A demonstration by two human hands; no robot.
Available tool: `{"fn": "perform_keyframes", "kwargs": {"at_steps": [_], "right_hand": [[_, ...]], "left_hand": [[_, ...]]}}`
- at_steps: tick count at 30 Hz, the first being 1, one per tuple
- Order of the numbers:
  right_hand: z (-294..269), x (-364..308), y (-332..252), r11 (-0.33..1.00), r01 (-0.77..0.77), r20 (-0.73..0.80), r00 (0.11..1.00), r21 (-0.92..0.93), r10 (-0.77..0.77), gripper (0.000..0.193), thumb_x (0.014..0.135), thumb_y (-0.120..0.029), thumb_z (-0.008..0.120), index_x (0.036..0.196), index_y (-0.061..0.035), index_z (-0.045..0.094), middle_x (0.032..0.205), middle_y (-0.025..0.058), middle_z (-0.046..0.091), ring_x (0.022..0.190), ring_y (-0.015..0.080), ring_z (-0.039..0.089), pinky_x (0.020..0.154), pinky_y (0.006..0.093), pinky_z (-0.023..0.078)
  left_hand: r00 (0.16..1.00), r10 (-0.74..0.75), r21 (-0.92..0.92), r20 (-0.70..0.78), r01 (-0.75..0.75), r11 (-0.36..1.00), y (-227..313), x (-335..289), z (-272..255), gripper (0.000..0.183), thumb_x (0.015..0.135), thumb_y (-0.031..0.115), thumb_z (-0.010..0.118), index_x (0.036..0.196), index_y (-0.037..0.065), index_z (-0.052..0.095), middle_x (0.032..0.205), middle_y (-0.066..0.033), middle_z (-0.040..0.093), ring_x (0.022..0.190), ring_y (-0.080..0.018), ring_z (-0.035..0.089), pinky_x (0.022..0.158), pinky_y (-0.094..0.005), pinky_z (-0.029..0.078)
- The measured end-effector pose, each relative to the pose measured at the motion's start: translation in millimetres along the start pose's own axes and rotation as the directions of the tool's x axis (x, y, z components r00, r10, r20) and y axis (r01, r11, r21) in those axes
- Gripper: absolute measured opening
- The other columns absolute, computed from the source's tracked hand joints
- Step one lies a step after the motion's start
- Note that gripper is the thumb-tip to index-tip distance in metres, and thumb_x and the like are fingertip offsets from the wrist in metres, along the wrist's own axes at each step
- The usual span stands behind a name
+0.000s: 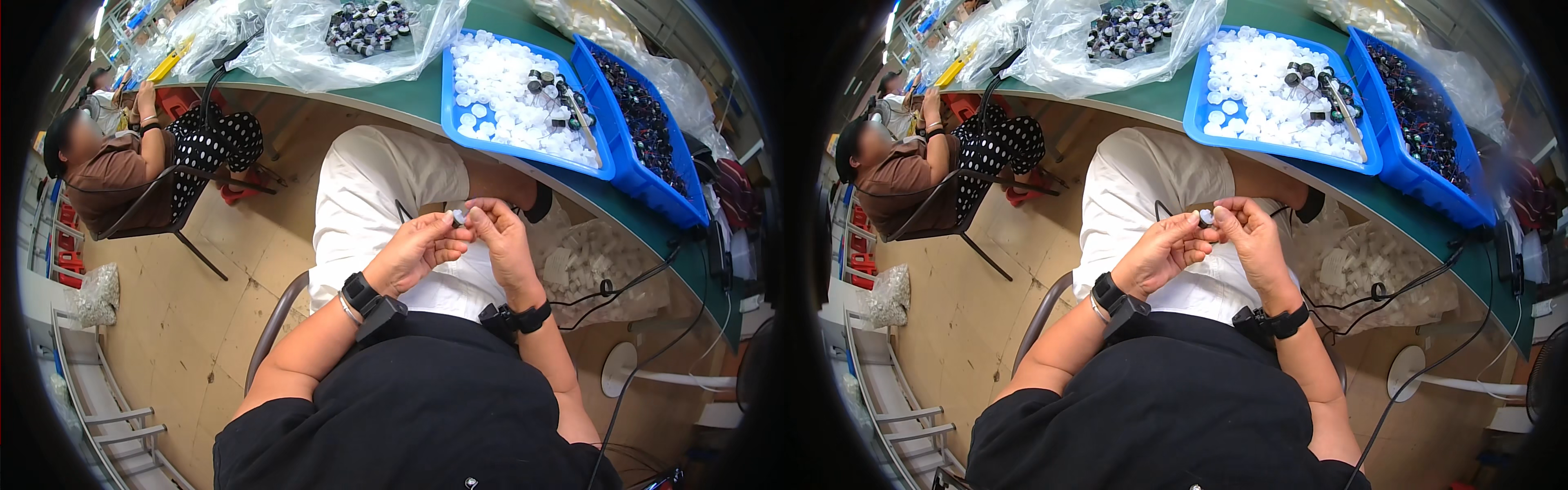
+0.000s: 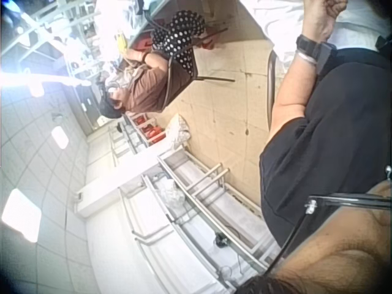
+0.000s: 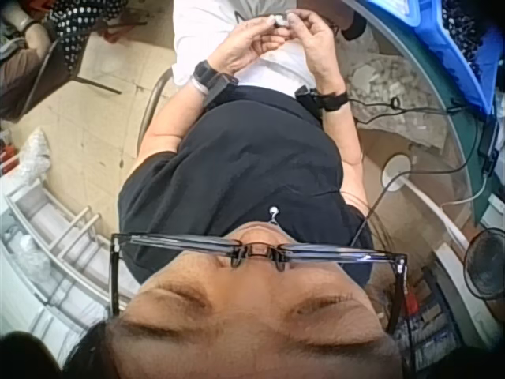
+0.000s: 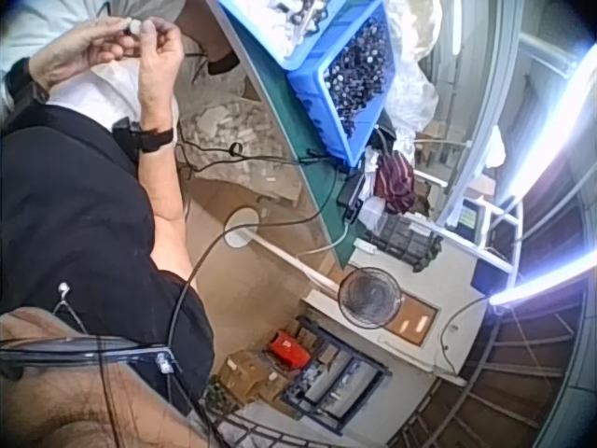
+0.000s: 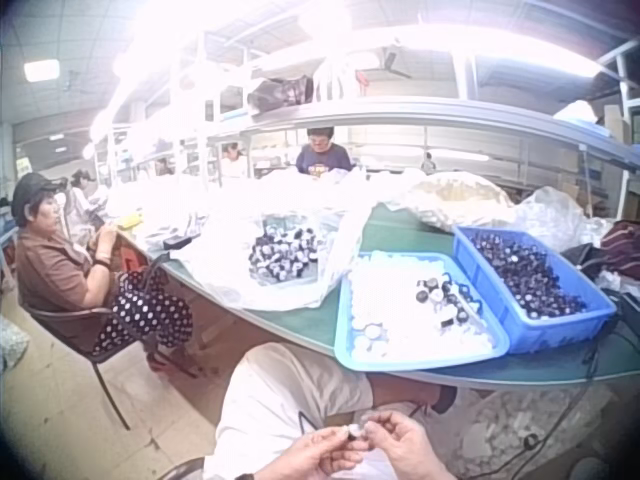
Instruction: The person repeatedly picks small white plastic caps and dark cylindrical components from blue trays, fits the components into the caps, and places the assembled units back into the trays. The process is continuous and repetitive, with the person handling items one at a time.
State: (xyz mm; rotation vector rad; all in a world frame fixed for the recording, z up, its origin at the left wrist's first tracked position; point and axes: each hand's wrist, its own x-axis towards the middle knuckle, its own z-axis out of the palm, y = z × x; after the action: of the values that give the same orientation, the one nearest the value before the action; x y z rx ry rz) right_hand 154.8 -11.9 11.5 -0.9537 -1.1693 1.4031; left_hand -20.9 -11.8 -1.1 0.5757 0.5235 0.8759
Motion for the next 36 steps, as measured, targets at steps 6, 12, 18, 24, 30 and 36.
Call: {"fn": "perform_keyframes", "kwargs": {"at_steps": [6,12,18,24,30,36], "right_hand": [[6,-2,-3,0.842,0.273,0.138,0.962,-0.465,-0.235,0.029,0.085,-0.012,0.069,0.11,0.0009,0.063,0.098,0.0071,0.062,0.083,0.0137,0.059,0.077,0.0262,0.049],[10,-4,-6,0.623,0.434,0.205,0.891,-0.651,-0.406,0.03,0.079,-0.008,0.071,0.106,0.001,0.063,0.098,0.0135,0.063,0.084,0.026,0.063,0.073,0.0329,0.052],[4,-1,-7,0.199,0.59,0.419,0.735,-0.782,-0.534,0.025,0.073,-0.012,0.072,0.093,0.0001,0.063,0.089,0.0121,0.064,0.078,0.0292,0.062,0.067,0.0374,0.05],[8,-2,-44,0.277,0.583,0.345,0.731,-0.764,-0.589,0.028,0.076,-0.015,0.073,0.099,-0.002,0.064,0.089,0.0118,0.065,0.074,0.0259,0.063,0.066,0.035,0.05],[-24,38,-114,0.293,0.396,0.043,0.654,-0.87,-0.755,0.021,0.086,-0.016,0.066,0.102,-0.0012,0.065,0.091,0.0151,0.066,0.077,0.0268,0.064,0.069,0.0343,0.051],[-54,80,-132,-0.01,0.016,0.019,0.818,-1.0,-0.576,0.022,0.09,-0.022,0.058,0.101,-0.0053,0.066,0.095,0.0138,0.065,0.087,0.0336,0.063,0.076,0.0412,0.049]], "left_hand": [[0.997,-0.073,-0.156,-0.004,0.072,0.985,-5,-1,4,0.034,0.099,0.031,0.048,0.113,0.001,0.056,0.104,-0.0137,0.066,0.095,-0.0185,0.065,0.088,-0.0315,0.053],[0.993,-0.115,-0.194,0.024,0.118,0.974,-8,1,4,0.035,0.099,0.035,0.049,0.11,0.003,0.058,0.105,-0.0135,0.066,0.1,-0.0198,0.063,0.094,-0.0361,0.049],[0.99,-0.138,-0.212,0.025,0.141,0.967,-9,2,1,0.03,0.097,0.034,0.053,0.104,0.006,0.06,0.096,-0.0086,0.065,0.092,-0.0182,0.063,0.091,-0.0358,0.05],[0.993,0.034,0.079,0.111,-0.043,0.996,22,1,26,0.03,0.096,0.03,0.055,0.107,0.003,0.06,0.103,-0.0102,0.066,0.094,-0.0164,0.063,0.089,-0.0323,0.05],[0.685,0.681,0.722,0.26,-0.606,0.334,159,30,53,0.034,0.094,0.028,0.06,0.109,-0.002,0.063,0.096,-0.0056,0.063,0.085,-0.0113,0.058,0.076,-0.0248,0.046],[0.392,0.848,0.92,0.357,-0.306,-0.245,248,89,17,0.051,0.084,0.035,0.07,0.123,0.005,0.057,0.112,-0.0134,0.059,0.103,-0.0202,0.053,0.091,-0.0311,0.041]]}}
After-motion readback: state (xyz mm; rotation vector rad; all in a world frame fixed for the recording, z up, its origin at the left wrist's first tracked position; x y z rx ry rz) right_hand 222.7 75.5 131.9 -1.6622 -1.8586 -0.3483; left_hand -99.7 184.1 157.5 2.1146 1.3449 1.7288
